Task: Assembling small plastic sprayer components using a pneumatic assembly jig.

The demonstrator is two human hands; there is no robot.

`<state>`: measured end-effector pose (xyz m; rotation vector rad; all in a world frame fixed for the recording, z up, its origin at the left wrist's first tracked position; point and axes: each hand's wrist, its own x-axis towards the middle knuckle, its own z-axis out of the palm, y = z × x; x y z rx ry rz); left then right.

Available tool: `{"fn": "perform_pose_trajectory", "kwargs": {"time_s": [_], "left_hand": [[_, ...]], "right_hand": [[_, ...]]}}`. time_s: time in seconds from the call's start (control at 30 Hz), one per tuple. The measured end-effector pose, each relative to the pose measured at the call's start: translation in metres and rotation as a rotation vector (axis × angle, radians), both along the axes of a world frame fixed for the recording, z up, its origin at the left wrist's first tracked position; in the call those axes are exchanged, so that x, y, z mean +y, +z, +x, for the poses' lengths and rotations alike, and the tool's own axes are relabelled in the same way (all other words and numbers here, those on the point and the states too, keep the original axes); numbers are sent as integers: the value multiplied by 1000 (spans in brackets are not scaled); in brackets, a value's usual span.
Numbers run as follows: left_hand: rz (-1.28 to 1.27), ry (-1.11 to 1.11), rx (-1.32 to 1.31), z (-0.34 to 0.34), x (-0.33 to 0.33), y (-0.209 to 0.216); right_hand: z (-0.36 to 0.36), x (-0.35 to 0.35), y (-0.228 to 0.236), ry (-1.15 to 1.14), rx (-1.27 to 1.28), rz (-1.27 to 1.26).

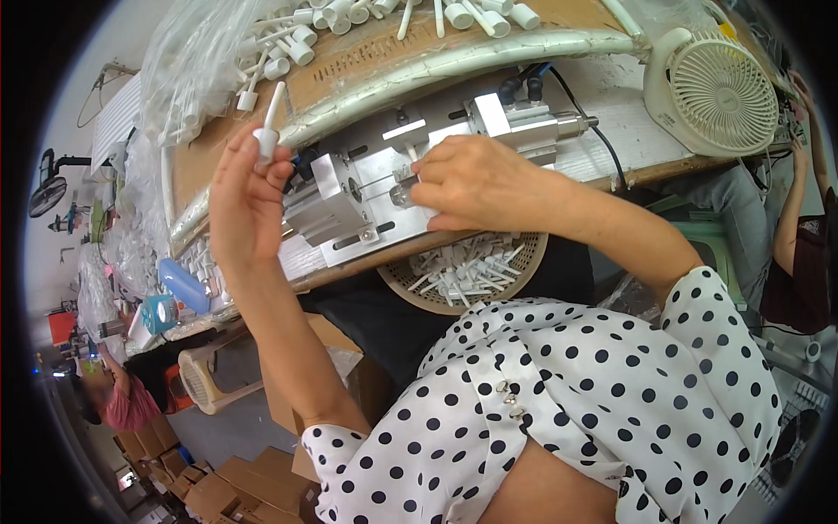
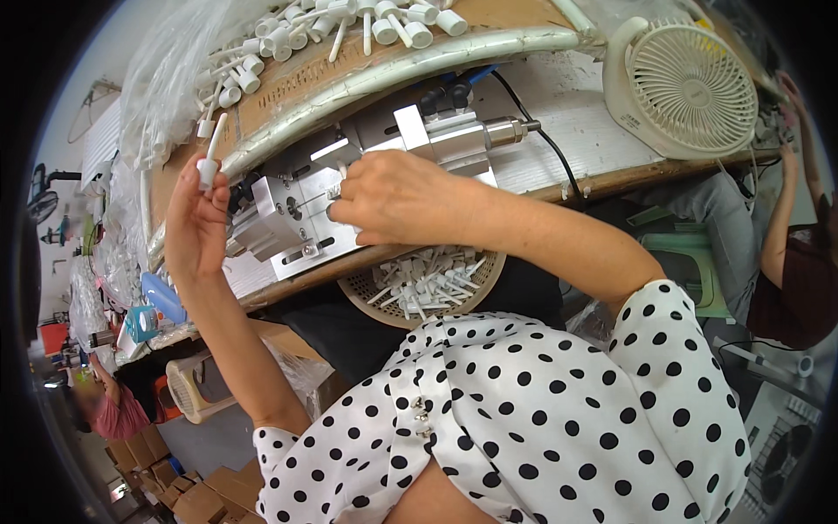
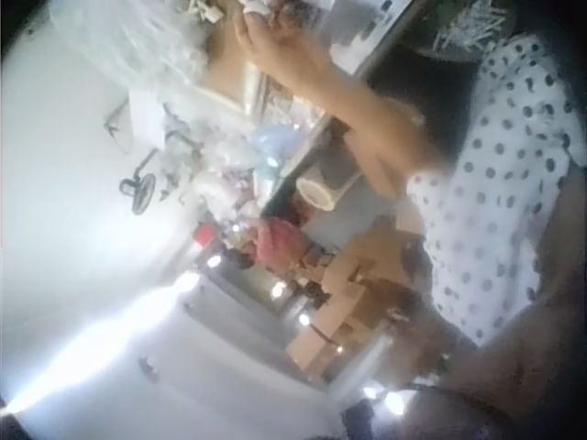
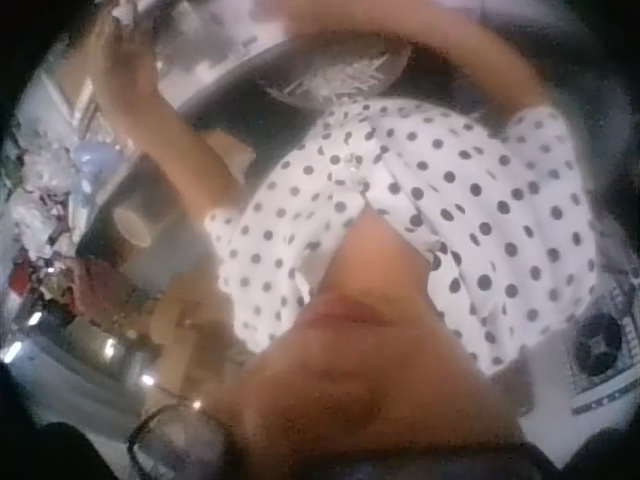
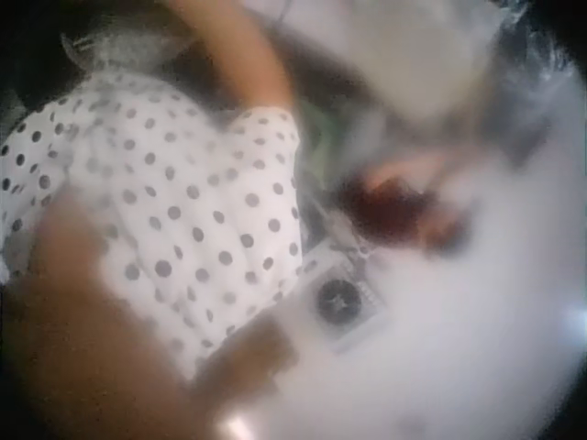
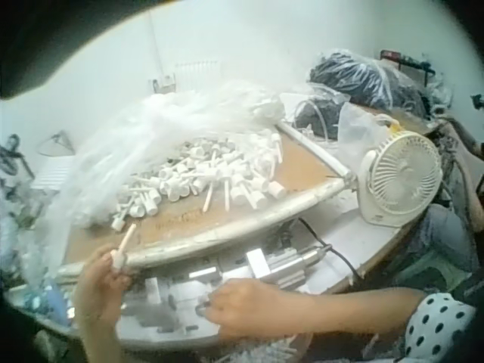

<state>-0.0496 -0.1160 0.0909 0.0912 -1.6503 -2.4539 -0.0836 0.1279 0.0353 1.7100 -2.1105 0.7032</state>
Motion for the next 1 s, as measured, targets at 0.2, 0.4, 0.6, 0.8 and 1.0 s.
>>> {"fn": "perform_pose_trajectory", "kwargs": {"time_s": [0.2, 0.4, 0.6, 0.8, 1.0], "left_hand": [[-382, 195, 44, 54, 64, -35], [-1205, 272, 375, 57, 107, -71], [-1338, 167, 472, 40, 119, -78], [-1420, 58, 330, 48, 111, -74], [-1256, 225, 446, -5, 63, -15]], "right_hand": [[-64, -12, 55, -226, 162, -24], [-147, -24, 64, -294, 343, 336], [-117, -14, 83, -247, -113, -332], [-57, 12, 73, -253, -1004, -548], [7, 38, 24, 121, -1257, -470]]}}
